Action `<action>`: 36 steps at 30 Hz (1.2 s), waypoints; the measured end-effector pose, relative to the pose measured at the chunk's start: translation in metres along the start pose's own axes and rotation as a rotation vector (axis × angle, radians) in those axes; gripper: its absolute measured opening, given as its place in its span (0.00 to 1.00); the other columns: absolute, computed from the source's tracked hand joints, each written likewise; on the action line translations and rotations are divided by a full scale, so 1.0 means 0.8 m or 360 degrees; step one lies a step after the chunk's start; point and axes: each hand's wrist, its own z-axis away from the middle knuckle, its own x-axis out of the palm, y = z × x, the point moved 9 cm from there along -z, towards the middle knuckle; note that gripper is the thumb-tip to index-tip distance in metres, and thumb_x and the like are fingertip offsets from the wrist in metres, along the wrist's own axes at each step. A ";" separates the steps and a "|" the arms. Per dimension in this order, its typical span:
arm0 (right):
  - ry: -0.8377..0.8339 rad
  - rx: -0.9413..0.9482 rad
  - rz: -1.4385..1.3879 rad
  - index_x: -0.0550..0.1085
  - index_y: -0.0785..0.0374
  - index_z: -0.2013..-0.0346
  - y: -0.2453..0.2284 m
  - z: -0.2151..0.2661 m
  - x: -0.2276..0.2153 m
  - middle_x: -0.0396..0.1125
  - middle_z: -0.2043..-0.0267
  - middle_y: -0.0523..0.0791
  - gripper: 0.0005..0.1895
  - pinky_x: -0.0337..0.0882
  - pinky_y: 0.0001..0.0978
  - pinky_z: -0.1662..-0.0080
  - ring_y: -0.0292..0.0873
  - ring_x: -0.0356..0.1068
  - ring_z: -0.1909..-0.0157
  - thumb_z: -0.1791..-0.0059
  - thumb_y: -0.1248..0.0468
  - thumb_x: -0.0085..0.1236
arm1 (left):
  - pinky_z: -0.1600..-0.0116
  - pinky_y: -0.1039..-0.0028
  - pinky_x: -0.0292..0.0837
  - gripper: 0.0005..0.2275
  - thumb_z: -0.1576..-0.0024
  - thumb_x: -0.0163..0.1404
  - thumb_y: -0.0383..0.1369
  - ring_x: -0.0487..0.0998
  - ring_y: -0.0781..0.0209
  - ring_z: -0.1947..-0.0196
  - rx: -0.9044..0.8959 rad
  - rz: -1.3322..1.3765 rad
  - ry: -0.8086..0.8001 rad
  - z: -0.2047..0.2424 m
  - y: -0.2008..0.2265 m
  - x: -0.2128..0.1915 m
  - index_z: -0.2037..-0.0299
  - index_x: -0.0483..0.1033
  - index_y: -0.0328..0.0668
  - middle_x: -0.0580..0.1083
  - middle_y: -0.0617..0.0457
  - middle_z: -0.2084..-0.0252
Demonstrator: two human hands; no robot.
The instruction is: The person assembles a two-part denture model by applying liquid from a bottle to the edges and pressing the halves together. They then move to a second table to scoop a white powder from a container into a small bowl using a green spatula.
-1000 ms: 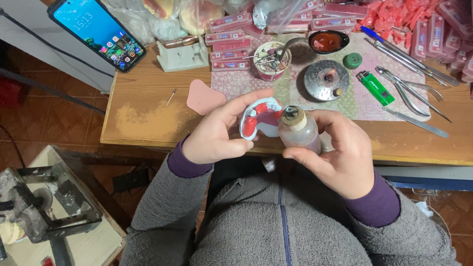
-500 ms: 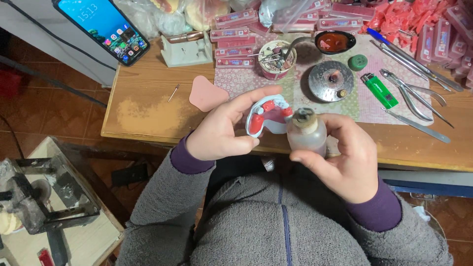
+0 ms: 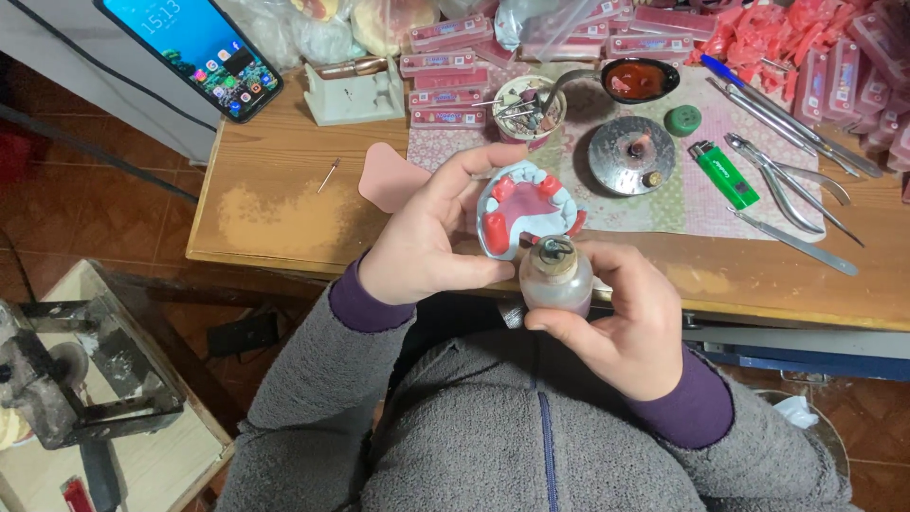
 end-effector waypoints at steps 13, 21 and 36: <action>-0.0063 -0.0059 0.0124 0.72 0.65 0.52 0.000 -0.002 0.001 0.74 0.58 0.48 0.31 0.73 0.37 0.55 0.48 0.77 0.57 0.61 0.52 0.75 | 0.27 0.60 0.75 0.38 0.44 0.65 0.22 0.74 0.54 0.31 0.0110 -0.0098 0.0063 -0.004 0.003 -0.007 0.26 0.54 0.44 0.71 0.48 0.33; -0.0039 -0.0049 0.0141 0.72 0.65 0.52 0.002 -0.007 -0.002 0.74 0.57 0.48 0.31 0.73 0.37 0.54 0.48 0.77 0.56 0.61 0.53 0.76 | 0.27 0.62 0.74 0.38 0.44 0.64 0.21 0.74 0.58 0.35 0.0088 0.0017 0.0031 -0.004 -0.002 -0.008 0.25 0.54 0.44 0.72 0.48 0.37; -0.0012 0.0189 -0.0064 0.71 0.67 0.50 0.038 0.010 -0.014 0.74 0.54 0.48 0.30 0.74 0.34 0.50 0.42 0.76 0.53 0.59 0.57 0.75 | 0.27 0.65 0.71 0.39 0.46 0.61 0.18 0.72 0.62 0.35 0.0044 0.0024 0.0004 -0.002 0.000 -0.006 0.25 0.53 0.42 0.69 0.49 0.34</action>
